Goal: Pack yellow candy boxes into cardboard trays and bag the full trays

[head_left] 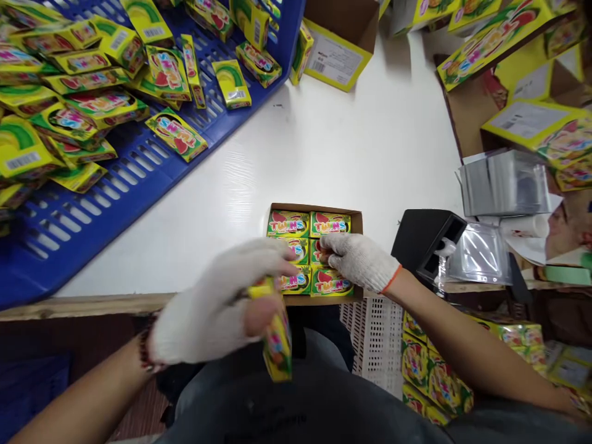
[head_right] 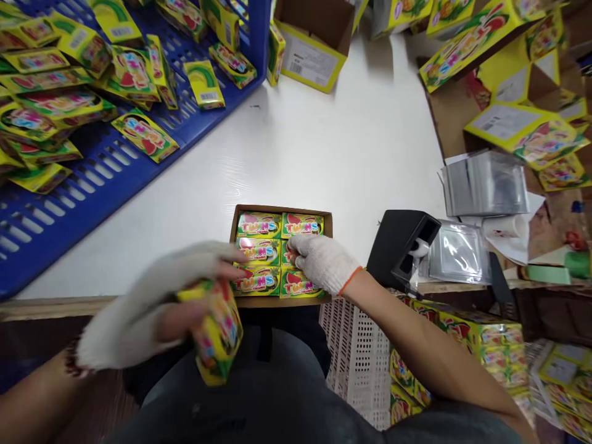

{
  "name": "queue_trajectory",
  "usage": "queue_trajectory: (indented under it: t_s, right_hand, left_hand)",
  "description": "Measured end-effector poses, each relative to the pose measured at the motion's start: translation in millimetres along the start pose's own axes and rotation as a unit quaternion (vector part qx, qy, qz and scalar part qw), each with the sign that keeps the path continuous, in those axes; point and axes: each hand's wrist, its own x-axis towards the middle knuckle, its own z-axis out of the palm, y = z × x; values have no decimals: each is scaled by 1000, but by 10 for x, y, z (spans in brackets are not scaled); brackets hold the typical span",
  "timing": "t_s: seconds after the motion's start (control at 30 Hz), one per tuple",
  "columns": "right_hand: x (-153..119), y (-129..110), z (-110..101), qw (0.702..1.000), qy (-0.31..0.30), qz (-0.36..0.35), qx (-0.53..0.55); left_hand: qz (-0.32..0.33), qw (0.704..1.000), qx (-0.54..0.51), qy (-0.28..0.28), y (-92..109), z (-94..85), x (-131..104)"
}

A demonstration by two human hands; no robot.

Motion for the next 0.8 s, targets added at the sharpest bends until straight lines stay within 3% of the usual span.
queue_trajectory:
  t_s: [0.07, 0.17, 0.23, 0.3, 0.4, 0.47, 0.53, 0.6, 0.7, 0.73, 0.8]
  right_hand:
    - [68, -59, -41, 999, -11, 36, -23]
    - [168, -135, -92, 995, -40, 64, -58]
    - [229, -143, -101, 994, -51, 69, -66]
    - [279, -117, -86, 994, -55, 60, -73]
    - [303, -48, -47, 996, -38, 32, -74]
    - [271, -4, -40, 999, -19, 16, -48]
    - [199, 14, -55, 1000, 12, -6, 16]
    - [104, -9, -72, 990, 56, -45, 123]
    - [-12, -120, -50, 940, 63, -123, 311]
    - [-31, -167, -28, 922, 41, -143, 357]
    - [-36, -247, 19, 896, 1, -169, 410]
  left_hand:
    - [-15, 988, 56, -142, 110, 243, 190]
    - [-59, 926, 175, -328, 163, 572, 448]
    - [-80, 892, 216, -390, 153, 698, 538]
    - [-88, 885, 219, -401, 128, 738, 561]
    - [-112, 913, 157, -358, 76, 670, 511]
    - [-133, 942, 70, -301, 30, 570, 443]
    - [-142, 970, -13, -197, -19, 456, 364]
    - [-132, 988, -55, -52, -56, 363, 290]
    - [-73, 983, -59, 156, -75, 321, 212]
    - [-43, 978, -53, 195, -76, 333, 193]
    - [17, 976, -28, 215, -79, 374, 157]
